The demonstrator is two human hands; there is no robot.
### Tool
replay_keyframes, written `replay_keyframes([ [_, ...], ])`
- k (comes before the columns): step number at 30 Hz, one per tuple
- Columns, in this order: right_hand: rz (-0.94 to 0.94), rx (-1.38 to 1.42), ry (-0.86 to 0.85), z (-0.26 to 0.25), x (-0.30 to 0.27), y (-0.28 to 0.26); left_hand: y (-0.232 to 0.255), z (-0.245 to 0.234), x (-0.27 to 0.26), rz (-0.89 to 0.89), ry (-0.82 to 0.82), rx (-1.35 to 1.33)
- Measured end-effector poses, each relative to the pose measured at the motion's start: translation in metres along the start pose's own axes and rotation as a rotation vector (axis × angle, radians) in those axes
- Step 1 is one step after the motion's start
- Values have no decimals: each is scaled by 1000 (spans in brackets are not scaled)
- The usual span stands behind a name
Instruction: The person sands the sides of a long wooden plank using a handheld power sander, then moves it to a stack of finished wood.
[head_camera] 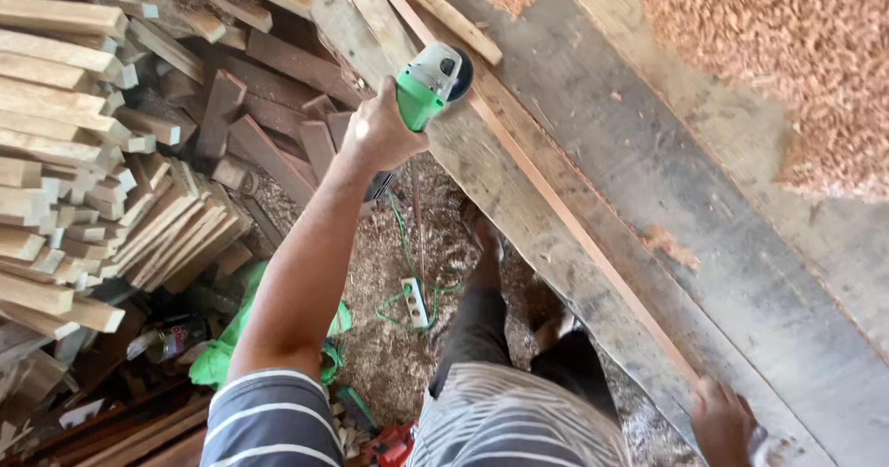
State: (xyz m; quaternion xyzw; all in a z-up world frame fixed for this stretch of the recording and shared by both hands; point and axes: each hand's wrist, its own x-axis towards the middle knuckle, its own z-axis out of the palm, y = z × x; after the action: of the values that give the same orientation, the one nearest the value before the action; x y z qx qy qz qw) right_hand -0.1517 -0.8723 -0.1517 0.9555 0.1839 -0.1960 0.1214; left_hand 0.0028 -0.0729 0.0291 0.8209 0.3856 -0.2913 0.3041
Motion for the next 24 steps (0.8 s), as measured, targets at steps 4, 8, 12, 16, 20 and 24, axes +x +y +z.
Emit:
replay_keyframes([
  [4,-49,168,3,6,8,0,0,41,-24,138,4,-32],
  [8,6,107,-102,-23,18,-14,10,81,-47,135,8,97],
  [12,90,30,-419,-99,31,-43,26,107,-80,156,-38,82],
  [16,69,40,-401,-98,34,-43,30,135,-99,186,-40,45],
  [20,51,45,-434,-104,35,-43,42,156,-126,217,-108,58],
  [24,-98,54,38,-51,22,-27,64,168,-174,331,-94,128],
])
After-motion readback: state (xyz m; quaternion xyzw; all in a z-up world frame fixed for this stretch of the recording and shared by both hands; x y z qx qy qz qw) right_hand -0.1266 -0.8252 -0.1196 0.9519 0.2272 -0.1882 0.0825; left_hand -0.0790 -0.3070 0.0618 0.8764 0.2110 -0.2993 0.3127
